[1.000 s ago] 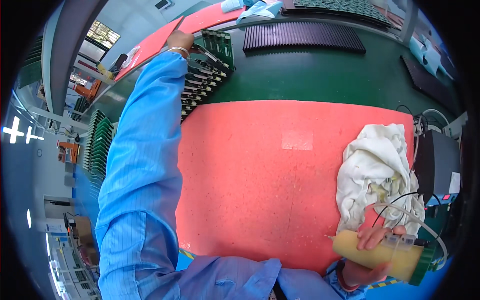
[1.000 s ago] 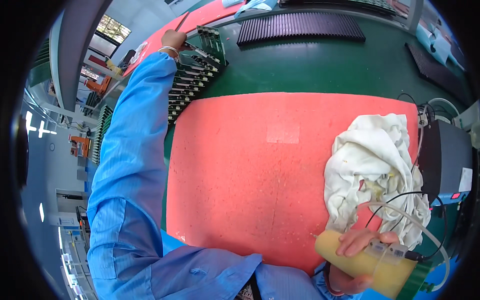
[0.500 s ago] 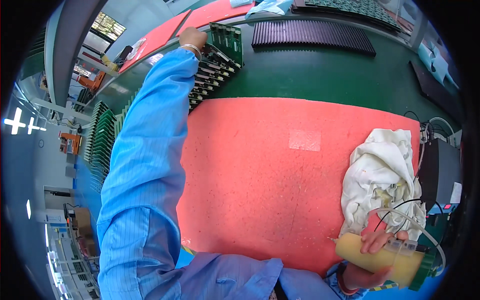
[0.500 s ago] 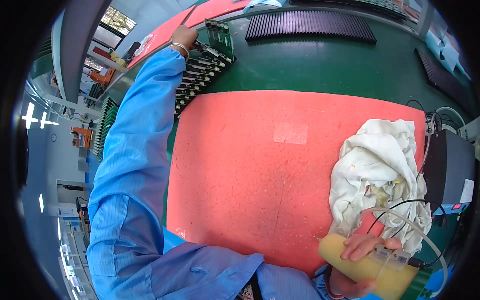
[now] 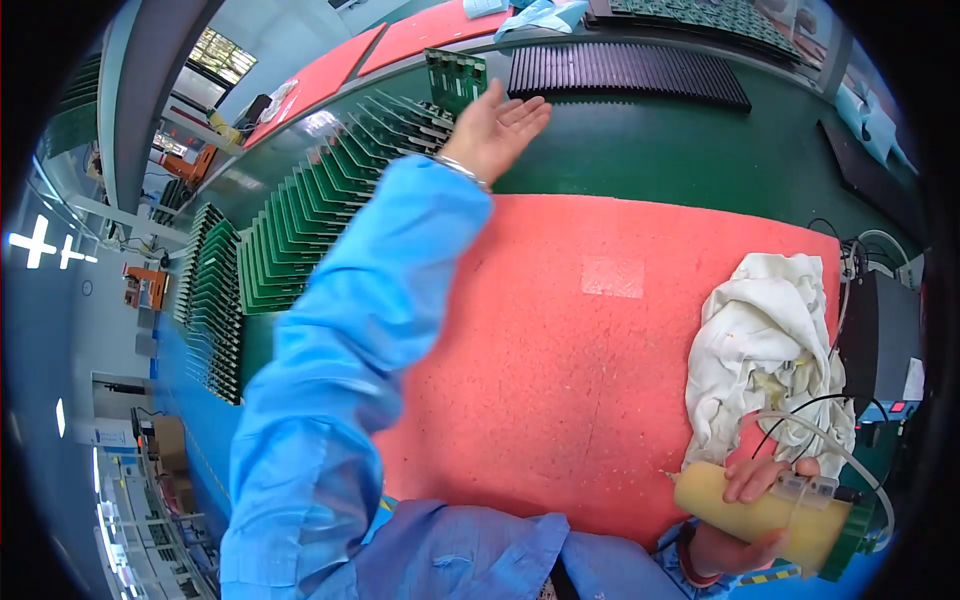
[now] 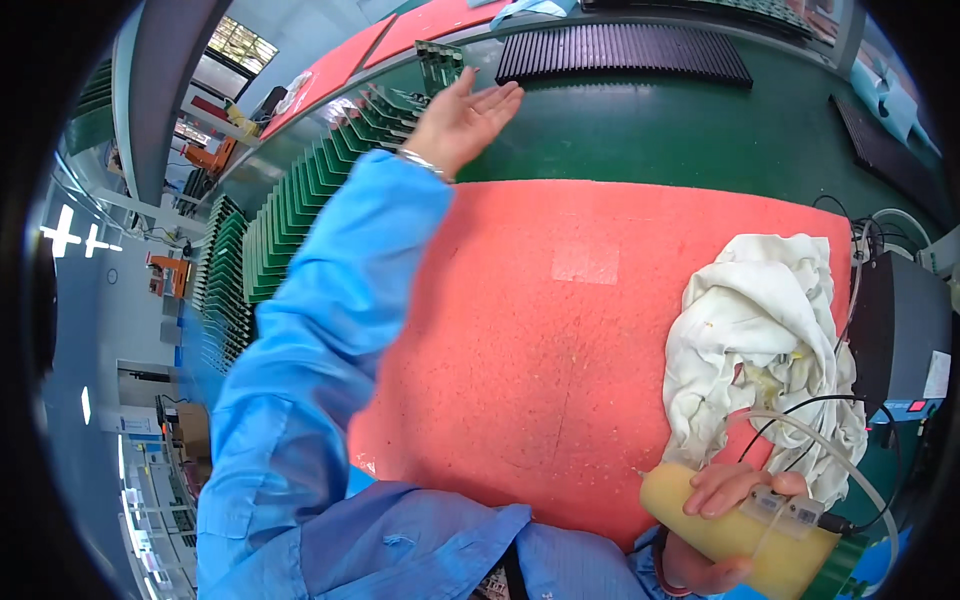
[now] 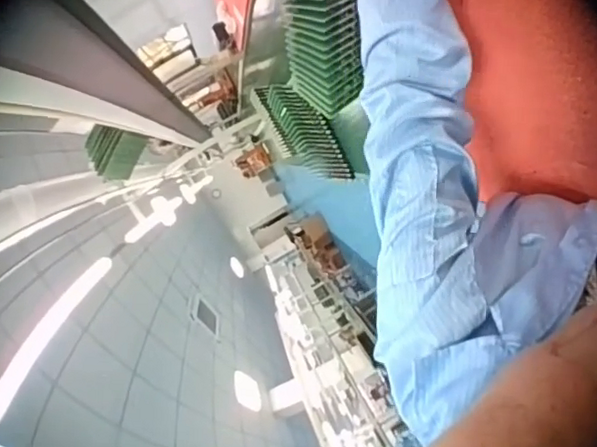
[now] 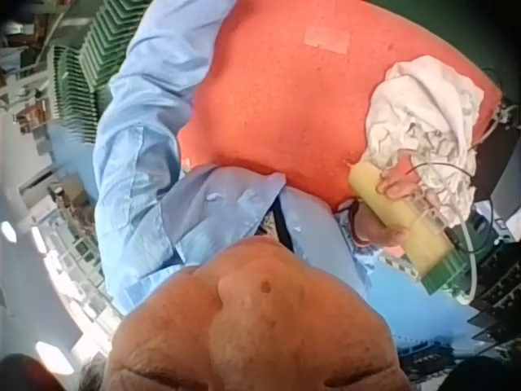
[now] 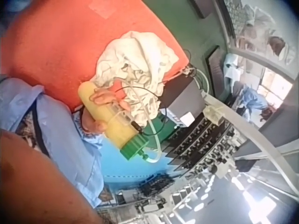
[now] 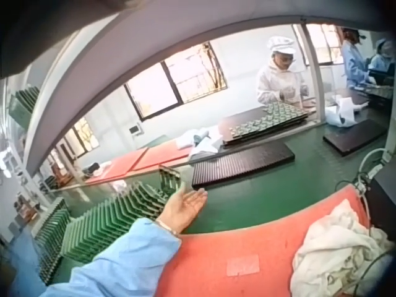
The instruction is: The person applies a substance to printed circuit boards using a dispenser, then organizes the boards on an assembly line.
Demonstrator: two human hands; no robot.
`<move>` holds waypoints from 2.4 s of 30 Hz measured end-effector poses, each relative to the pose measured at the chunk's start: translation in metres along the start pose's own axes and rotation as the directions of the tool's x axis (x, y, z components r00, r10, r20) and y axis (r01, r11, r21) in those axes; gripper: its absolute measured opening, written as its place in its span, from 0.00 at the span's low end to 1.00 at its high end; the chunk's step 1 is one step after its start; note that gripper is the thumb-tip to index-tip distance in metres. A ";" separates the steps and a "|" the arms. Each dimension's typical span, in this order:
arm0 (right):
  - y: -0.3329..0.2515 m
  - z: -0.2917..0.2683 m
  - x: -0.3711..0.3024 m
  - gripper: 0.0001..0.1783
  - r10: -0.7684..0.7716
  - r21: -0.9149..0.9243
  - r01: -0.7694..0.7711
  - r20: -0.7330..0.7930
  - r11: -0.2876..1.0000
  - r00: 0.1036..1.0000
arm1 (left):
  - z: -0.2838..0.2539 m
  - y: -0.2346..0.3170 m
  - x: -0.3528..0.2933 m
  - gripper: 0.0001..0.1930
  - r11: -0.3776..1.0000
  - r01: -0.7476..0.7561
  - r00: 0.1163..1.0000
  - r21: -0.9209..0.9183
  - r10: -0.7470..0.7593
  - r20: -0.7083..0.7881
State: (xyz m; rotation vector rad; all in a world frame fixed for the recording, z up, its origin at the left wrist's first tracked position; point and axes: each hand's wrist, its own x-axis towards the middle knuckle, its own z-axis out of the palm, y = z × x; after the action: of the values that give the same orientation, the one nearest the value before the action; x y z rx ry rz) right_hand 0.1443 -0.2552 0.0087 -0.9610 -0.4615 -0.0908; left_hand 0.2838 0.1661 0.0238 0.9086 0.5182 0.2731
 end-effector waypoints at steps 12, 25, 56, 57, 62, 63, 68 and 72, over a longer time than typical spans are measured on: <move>0.003 0.000 0.000 0.35 0.046 0.021 -0.046 0.014 0.999 0.999 | -0.022 -0.046 0.066 0.20 0.241 -0.183 0.918 -0.953 0.390 -0.078; 0.000 0.007 -0.004 0.34 0.056 -0.012 -0.056 0.008 0.998 0.998 | 0.005 -0.042 0.046 0.15 0.279 -0.111 0.916 -0.954 0.402 0.011; -0.018 0.060 -0.009 0.33 -0.004 0.141 -0.043 0.317 0.989 0.948 | -0.065 -0.094 -0.305 0.22 0.994 -0.062 0.963 0.085 0.037 0.268; -0.019 0.067 -0.002 0.32 -0.046 0.113 0.006 0.348 0.994 0.936 | -0.057 -0.092 -0.304 0.22 0.987 -0.085 0.963 0.137 0.046 0.265; -0.004 0.064 0.006 0.30 -0.055 0.004 0.055 0.250 0.998 0.967 | -0.057 -0.103 -0.300 0.18 0.996 -0.049 0.982 0.072 0.035 0.188; -0.001 0.062 0.005 0.30 -0.045 -0.020 0.052 0.260 0.998 0.965 | -0.058 -0.104 -0.300 0.18 0.998 -0.039 0.981 0.048 0.029 0.192; 0.010 0.058 -0.004 0.30 0.012 0.016 -0.018 0.295 1.000 0.955 | -0.067 -0.106 -0.303 0.17 0.995 -0.060 0.983 0.078 0.045 0.179; 0.017 0.056 -0.005 0.31 0.004 0.075 -0.026 0.287 0.997 0.958 | -0.072 -0.110 -0.297 0.16 0.987 -0.106 0.988 0.117 0.091 0.128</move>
State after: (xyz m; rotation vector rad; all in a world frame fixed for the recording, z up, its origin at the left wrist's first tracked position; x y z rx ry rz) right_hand 0.1249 -0.2008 0.0211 -0.9040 -0.7198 0.0816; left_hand -0.0044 0.0201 -0.0082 1.0663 0.3805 0.2756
